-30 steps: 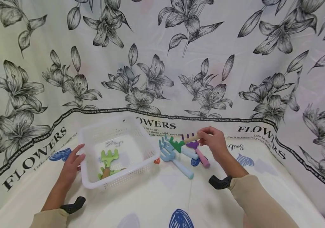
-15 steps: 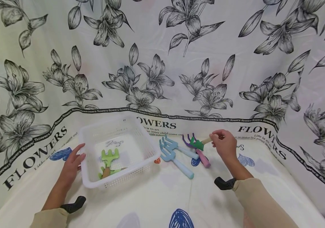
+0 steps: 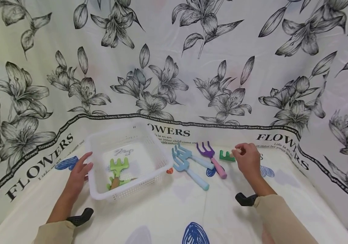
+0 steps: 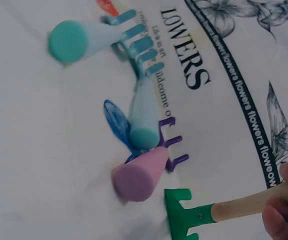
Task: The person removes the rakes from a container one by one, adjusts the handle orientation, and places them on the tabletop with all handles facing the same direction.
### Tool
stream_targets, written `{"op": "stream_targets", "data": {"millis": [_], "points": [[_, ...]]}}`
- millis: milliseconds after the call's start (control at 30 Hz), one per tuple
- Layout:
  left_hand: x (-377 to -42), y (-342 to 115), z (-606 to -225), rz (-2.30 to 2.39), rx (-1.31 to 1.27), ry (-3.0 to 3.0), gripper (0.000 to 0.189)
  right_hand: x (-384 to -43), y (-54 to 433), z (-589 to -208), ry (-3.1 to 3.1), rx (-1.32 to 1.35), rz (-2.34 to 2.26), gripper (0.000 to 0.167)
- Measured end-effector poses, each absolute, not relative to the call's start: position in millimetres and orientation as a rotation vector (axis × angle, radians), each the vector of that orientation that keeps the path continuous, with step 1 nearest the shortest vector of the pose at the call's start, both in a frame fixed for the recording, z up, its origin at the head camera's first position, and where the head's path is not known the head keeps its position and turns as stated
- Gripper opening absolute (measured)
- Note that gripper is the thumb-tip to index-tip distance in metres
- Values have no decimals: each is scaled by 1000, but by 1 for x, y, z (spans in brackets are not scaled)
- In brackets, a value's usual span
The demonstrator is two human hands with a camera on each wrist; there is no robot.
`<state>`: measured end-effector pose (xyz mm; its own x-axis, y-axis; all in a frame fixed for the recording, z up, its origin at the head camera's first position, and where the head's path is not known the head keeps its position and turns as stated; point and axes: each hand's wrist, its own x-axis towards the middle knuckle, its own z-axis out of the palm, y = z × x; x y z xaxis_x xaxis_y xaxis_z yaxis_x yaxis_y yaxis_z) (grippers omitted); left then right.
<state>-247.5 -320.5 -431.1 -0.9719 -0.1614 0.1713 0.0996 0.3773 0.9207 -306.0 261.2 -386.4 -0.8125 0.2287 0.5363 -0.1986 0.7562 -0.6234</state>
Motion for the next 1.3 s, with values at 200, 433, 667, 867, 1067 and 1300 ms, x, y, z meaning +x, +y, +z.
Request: {"op": "stream_targets", "data": {"millis": [200, 433, 667, 867, 1067, 1300], "points": [[-250, -319, -430, -1641, 36, -2391, 63, -305, 268, -402, -2372, 27, 819, 13], [-250, -318, -429, -1637, 42, -2393, 63, -305, 278, -417, -2510, 5, 793, 15], [-249, -318, -428, -1623, 33, -2398, 64, -303, 281, -432, -2743, -1, 884, 23], [-247, -318, -425, -1617, 50, -2409, 63, -299, 278, -431, -2846, 18, 951, 25], [-245, -317, -425, -1614, 55, -2411, 62, -297, 275, -431, -2894, -9, 1004, 27], [-245, -318, -426, -1619, 58, -2410, 63, -296, 275, -432, -2914, -18, 1058, 25]]}}
